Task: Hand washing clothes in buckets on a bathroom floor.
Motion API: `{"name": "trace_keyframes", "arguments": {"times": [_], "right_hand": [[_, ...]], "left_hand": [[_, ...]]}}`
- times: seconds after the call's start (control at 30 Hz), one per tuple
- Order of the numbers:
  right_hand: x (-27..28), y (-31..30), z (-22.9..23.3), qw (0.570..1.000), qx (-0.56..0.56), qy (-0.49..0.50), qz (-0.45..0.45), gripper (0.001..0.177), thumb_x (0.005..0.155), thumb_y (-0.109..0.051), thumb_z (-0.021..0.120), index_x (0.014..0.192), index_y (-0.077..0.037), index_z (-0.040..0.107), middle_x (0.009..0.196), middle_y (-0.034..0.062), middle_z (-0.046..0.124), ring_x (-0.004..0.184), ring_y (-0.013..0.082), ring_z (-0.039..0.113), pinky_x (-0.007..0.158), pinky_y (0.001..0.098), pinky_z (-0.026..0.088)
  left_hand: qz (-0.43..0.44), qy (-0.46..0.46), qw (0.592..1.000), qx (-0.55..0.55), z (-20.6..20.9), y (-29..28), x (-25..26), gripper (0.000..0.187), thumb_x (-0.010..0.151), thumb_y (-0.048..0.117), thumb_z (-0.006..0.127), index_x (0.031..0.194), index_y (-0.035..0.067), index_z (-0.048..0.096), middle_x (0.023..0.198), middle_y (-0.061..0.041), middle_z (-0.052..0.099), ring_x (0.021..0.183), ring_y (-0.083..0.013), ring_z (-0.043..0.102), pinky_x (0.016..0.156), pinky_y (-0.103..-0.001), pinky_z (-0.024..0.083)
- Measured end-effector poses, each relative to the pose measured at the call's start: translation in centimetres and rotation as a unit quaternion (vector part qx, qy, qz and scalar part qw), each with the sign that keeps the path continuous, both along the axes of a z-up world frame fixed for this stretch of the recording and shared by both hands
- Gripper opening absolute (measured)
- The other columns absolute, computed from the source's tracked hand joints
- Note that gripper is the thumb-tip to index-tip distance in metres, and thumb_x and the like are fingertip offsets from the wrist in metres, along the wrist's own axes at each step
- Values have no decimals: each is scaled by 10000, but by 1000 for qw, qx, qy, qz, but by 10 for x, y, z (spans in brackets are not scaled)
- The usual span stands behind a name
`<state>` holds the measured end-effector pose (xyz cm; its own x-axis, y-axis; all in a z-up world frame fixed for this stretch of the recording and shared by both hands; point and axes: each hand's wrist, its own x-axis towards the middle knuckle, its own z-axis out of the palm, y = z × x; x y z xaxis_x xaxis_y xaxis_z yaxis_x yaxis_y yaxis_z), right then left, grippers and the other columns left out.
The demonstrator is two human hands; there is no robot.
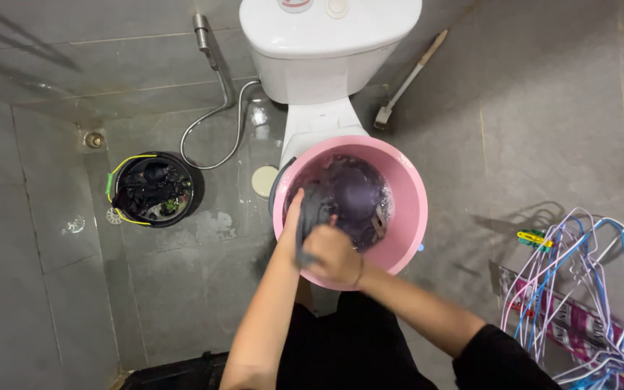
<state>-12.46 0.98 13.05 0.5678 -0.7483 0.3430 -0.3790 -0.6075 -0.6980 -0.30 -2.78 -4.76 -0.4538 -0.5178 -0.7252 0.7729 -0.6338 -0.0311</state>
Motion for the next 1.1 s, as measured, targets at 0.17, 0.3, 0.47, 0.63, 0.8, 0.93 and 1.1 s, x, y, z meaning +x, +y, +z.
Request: {"name": "trace_keyframes", "arguments": {"times": [0.17,0.3,0.47,0.63,0.8,0.93,1.1], "right_hand": [[-1,5,-12,994,-86,-54,47,278,763,-254,774,927,-73,641,924,104,641,849,372,626,767,462,506],[-19,-42,-71,993,-41,22,-112,174,826,-148,712,975,-69,671,880,142,657,790,368,662,707,449,531],[-38,-78,-72,963,87,106,-231,178,850,-130,709,1014,-71,674,960,152,684,878,377,678,756,429,539],[-48,-63,-95,964,7,209,-165,381,785,-94,711,1159,-75,641,1398,108,599,1337,358,527,1144,512,419],[-28,-54,-132,929,45,365,-35,441,757,-156,713,1195,-124,663,1564,169,416,1416,496,355,1096,671,287],[-21,-75,-189,866,108,484,55,600,724,-187,706,1320,-182,635,1529,144,464,1418,480,354,1091,726,226],[0,-87,-102,924,256,263,-105,248,977,-297,641,1138,-114,682,1134,166,719,1104,371,661,981,545,462]], "left_hand": [[5,78,983,-167,-91,7,-26,560,962,571,572,1049,30,687,905,-145,711,782,-300,692,742,-394,589],[79,-108,990,-54,-63,13,-50,409,974,425,637,1117,44,673,951,-80,729,843,-234,698,746,-390,590],[20,-262,960,-97,-40,3,-42,658,954,558,659,1335,22,652,1105,-161,643,897,-317,529,709,-514,410],[-73,-210,972,71,20,-20,-25,928,915,734,512,1551,80,343,1529,-241,403,1442,-459,313,1079,-651,299],[-80,-341,935,52,33,-14,-16,756,861,651,522,1502,259,451,1466,-36,494,1357,-307,431,1066,-544,361],[-104,-330,937,43,-25,8,-21,634,933,580,619,1410,171,545,1431,-61,530,1285,-290,516,990,-567,451],[-84,-333,937,57,27,5,-10,596,908,574,573,1368,200,515,1380,-76,500,1250,-316,524,890,-559,521]]}}
